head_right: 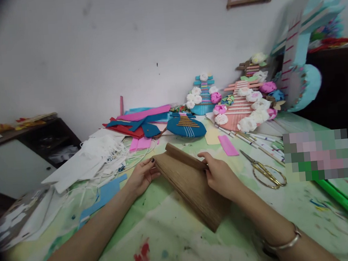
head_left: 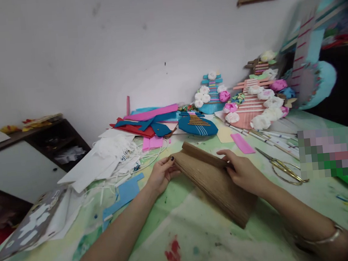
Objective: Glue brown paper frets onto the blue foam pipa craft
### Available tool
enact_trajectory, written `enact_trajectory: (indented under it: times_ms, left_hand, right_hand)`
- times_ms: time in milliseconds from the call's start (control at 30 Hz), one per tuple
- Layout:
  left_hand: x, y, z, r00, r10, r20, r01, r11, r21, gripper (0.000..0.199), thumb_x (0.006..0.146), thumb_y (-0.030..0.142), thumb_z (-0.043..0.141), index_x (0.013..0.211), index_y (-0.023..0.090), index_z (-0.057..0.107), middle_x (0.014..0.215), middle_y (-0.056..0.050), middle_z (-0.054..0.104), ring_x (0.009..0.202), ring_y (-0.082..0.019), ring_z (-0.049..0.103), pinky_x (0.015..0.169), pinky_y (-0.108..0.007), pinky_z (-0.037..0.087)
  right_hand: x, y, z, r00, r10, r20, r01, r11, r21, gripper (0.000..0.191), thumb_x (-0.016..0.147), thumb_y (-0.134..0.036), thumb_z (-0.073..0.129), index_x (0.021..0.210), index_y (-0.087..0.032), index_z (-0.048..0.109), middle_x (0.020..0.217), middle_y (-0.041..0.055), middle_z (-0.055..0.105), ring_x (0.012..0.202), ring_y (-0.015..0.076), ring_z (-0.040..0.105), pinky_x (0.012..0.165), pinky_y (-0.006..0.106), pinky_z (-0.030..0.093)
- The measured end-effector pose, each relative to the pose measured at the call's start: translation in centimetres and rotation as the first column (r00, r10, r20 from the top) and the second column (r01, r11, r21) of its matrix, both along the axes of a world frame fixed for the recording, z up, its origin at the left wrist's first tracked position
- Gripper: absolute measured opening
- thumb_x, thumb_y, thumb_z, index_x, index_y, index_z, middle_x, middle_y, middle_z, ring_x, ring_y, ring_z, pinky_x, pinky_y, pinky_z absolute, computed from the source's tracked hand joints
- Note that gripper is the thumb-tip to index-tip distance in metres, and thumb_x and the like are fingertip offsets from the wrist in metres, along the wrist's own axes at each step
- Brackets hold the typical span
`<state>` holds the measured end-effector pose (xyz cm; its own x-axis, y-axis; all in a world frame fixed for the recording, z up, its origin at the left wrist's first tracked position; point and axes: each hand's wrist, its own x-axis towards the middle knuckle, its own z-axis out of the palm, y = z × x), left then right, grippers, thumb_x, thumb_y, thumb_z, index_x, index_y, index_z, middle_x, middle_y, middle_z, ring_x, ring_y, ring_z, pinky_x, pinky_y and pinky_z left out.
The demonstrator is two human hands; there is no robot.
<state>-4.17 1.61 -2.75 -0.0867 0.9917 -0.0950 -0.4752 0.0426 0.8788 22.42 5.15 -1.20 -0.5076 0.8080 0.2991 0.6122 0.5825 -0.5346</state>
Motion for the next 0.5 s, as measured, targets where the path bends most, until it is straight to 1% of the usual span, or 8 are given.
enact_trajectory:
  times_ms: [100,200,300,500]
  left_hand:
    - [-0.08,0.03,0.11,0.998,0.055,0.012,-0.055,0.998,-0.01,0.015,0.07,0.016,0.072,0.081,0.011,0.063,0.072,-0.005,0.069,0.057,-0.014,0.066,0.051,-0.022,0.055]
    - [-0.05,0.05,0.23,0.997,0.072,0.023,-0.072,0.997,0.001,0.013,0.07,0.016,0.071,0.076,0.013,0.06,0.07,-0.003,0.068,0.058,-0.013,0.066,0.051,-0.021,0.055]
    - [-0.03,0.04,0.3,0.997,0.072,0.015,-0.072,0.997,0.017,0.016,0.07,0.016,0.072,0.073,0.014,0.056,0.069,-0.002,0.068,0.058,-0.012,0.065,0.05,-0.02,0.054]
    - [-0.1,0.16,0.04,0.998,0.055,0.003,-0.055,0.998,0.033,0.023,0.067,0.019,0.074,0.068,0.016,0.051,0.069,-0.002,0.067,0.06,-0.013,0.065,0.051,-0.02,0.052]
  right_hand:
    - [0.16,0.21,0.05,0.999,-0.02,0.032,0.02,0.999,0.027,0.051,0.072,-0.003,0.041,0.12,-0.019,0.044,0.096,0.0082,0.067,0.086,0.022,0.062,0.075,0.032,0.043]
    - [0.32,0.37,0.26,0.998,-0.018,0.06,0.014,0.998,0.055,0.051,0.072,-0.001,0.041,0.12,-0.018,0.045,0.097,0.0088,0.067,0.086,0.0221,0.062,0.074,0.032,0.042]
    - [0.44,0.56,0.34,0.998,-0.032,0.053,0.028,0.996,0.082,0.048,0.073,-0.001,0.041,0.118,-0.017,0.046,0.097,0.0094,0.067,0.087,0.0225,0.063,0.074,0.031,0.043]
    - [0.58,0.96,0.12,0.997,-0.073,0.01,0.072,0.992,0.105,0.039,0.076,-0.003,0.041,0.11,-0.017,0.051,0.092,0.0081,0.069,0.084,0.022,0.064,0.073,0.031,0.043]
